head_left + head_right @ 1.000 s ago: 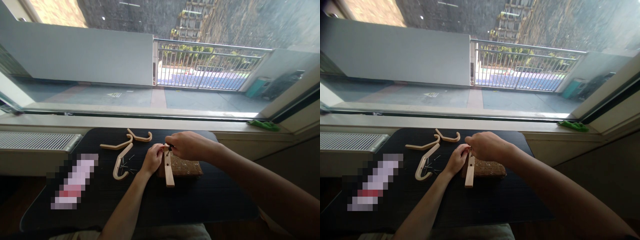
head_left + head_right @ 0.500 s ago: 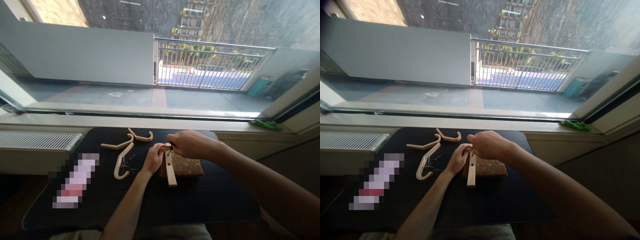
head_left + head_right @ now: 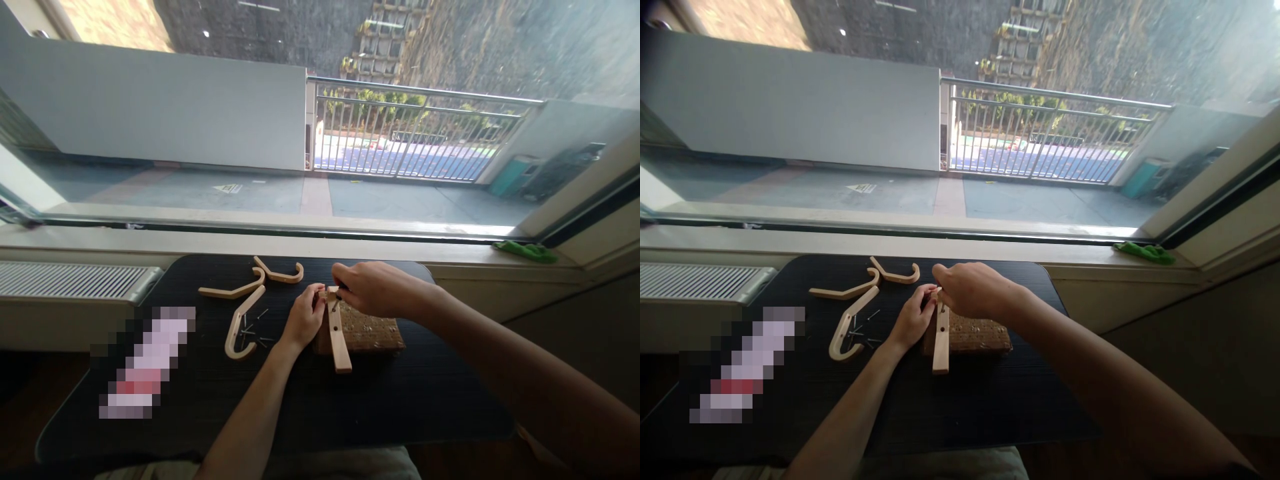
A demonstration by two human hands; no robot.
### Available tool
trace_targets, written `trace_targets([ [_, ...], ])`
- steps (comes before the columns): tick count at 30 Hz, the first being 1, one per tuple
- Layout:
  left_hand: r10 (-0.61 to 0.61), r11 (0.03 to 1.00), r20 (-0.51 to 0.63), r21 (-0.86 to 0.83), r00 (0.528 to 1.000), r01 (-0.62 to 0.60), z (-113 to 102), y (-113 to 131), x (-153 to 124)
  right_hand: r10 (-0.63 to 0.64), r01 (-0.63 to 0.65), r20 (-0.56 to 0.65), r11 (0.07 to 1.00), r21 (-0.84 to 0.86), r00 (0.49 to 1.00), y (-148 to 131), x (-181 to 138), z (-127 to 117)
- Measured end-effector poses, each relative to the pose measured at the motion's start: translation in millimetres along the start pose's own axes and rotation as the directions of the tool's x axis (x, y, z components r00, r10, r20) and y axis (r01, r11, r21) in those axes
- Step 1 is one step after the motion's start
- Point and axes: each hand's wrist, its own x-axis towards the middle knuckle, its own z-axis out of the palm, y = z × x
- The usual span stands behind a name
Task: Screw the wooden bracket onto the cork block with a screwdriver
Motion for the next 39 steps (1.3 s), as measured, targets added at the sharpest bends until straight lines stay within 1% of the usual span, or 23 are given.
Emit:
trace_targets([
  [5,-0.017,1.0,-0.002,-0.01,1.0,0.017,-2,3,0,-0.011,0.012,-0.041,0.999,0.031,0.999,4,3,5],
  [8,-0.021,1.0,0.005,-0.01,1.0,0.021,-3,6,0,-0.022,0.028,-0.069,0.995,0.097,0.997,5,4,9],
  [12,-0.036,0.999,-0.017,-0.02,0.999,0.036,-3,6,0,0.012,0.014,-0.128,0.979,0.204,0.992,6,6,19],
  [15,-0.044,0.999,-0.039,-0.025,0.998,0.043,-3,5,0,0.047,0.008,-0.196,0.964,0.267,0.979,5,7,31],
  [17,-0.034,0.999,-0.049,-0.025,0.998,0.033,-2,5,-1,0.06,0.047,-0.26,0.921,0.387,0.964,4,9,40],
  [19,-0.029,0.999,-0.054,-0.033,0.998,0.027,-2,5,-1,0.059,0.127,-0.322,0.84,0.527,0.945,3,12,51],
  [21,-0.041,0.998,-0.06,-0.056,0.997,0.038,-2,6,-2,0.11,0.157,-0.365,0.764,0.626,0.924,2,15,62],
  [23,-0.065,0.995,-0.067,-0.081,0.996,0.06,-3,7,-2,0.187,0.158,-0.408,0.721,0.675,0.894,0,17,72],
  [26,-0.088,0.993,-0.062,-0.085,0.994,0.083,-3,7,-2,0.253,0.167,-0.432,0.668,0.725,0.866,-2,16,84],
  [29,-0.098,0.994,-0.034,-0.059,0.995,0.096,-3,7,-1,0.263,0.213,-0.461,0.627,0.75,0.848,-5,14,91],
  [32,-0.093,0.995,-0.021,-0.036,0.995,0.092,-2,7,-1,0.274,0.237,-0.501,0.635,0.735,0.821,-6,13,95],
  [34,-0.08,0.996,-0.027,-0.03,0.996,0.079,-1,6,-2,0.296,0.22,-0.507,0.647,0.73,0.809,-5,12,98],
  [36,-0.07,0.997,-0.045,-0.031,0.997,0.068,0,3,-2,0.325,0.201,-0.504,0.647,0.736,0.8,-4,10,101],
  [39,-0.055,0.998,-0.098,-0.012,0.994,0.054,-4,4,0,0.354,0.205,-0.499,0.615,0.761,0.791,-2,7,103],
])
